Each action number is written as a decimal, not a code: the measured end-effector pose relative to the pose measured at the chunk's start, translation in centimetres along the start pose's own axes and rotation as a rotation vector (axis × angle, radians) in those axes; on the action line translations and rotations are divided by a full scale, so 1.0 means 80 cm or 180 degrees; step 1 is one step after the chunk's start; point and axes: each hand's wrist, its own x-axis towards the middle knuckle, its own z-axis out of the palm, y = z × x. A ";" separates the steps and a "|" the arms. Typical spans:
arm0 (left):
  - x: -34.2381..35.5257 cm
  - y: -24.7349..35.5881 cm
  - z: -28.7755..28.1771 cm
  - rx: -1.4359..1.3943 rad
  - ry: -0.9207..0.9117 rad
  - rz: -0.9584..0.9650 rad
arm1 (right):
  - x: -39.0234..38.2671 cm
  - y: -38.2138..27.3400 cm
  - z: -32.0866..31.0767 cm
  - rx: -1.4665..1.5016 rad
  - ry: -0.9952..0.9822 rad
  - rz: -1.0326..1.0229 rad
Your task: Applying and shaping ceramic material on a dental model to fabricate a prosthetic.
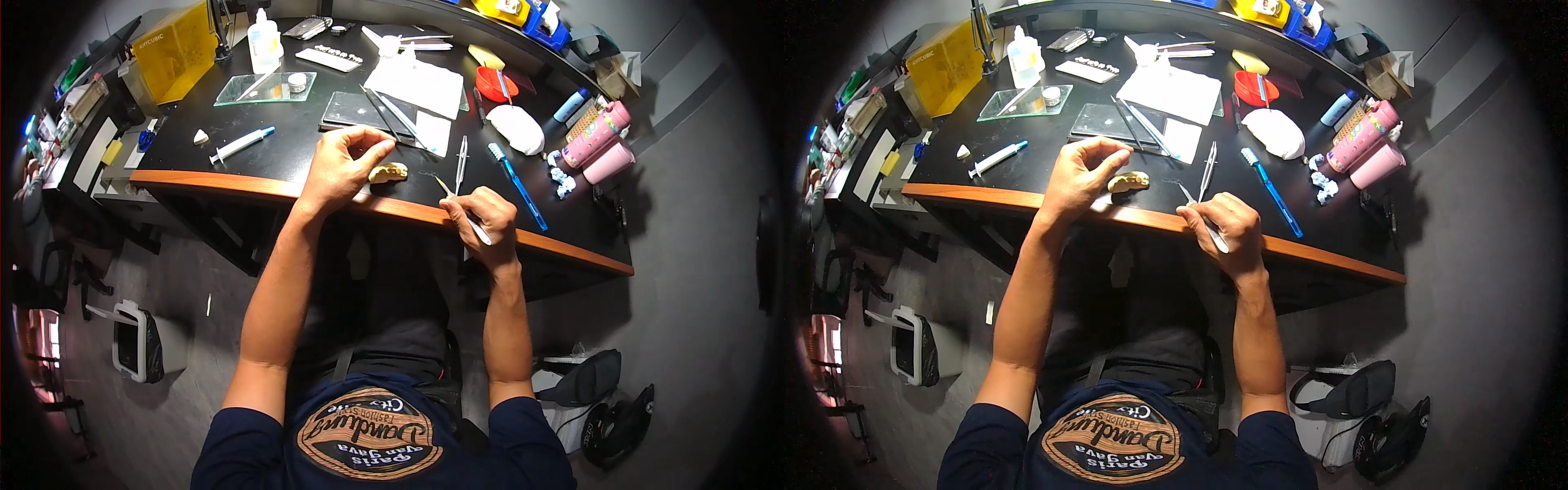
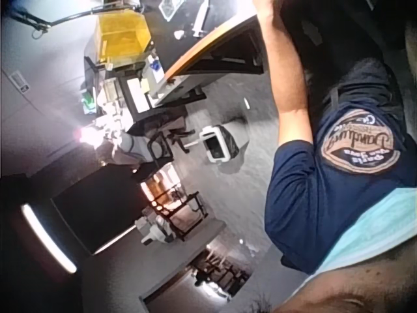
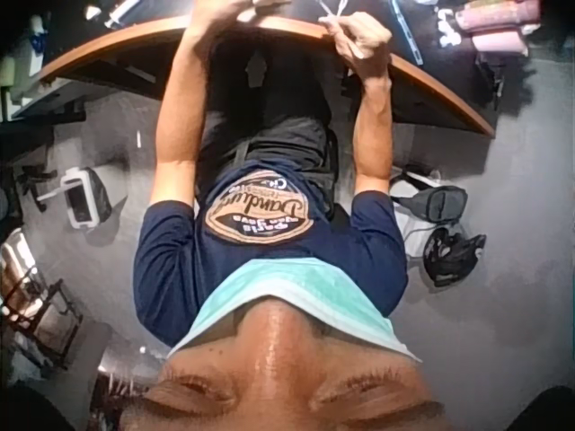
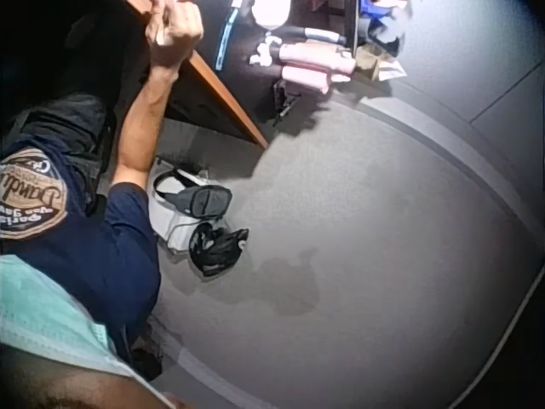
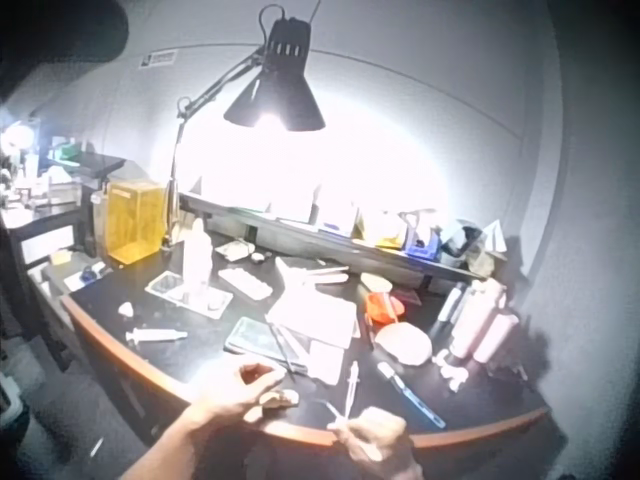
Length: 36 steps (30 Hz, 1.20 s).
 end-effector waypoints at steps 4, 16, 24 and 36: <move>0.002 -0.003 -0.001 0.0026 -0.0017 -0.0033 | -0.001 0.005 0.003 -0.0088 -0.0068 0.0103; 0.002 -0.007 -0.001 -0.0076 0.0010 0.0039 | 0.000 -0.005 0.001 0.0032 0.0192 0.0210; 0.005 -0.003 -0.001 -0.0199 0.0007 -0.0003 | 0.002 -0.006 -0.001 0.0162 0.0282 0.0286; -0.002 0.000 -0.005 -0.0091 -0.0151 0.0210 | -0.002 -0.006 -0.005 0.0344 0.0131 0.0469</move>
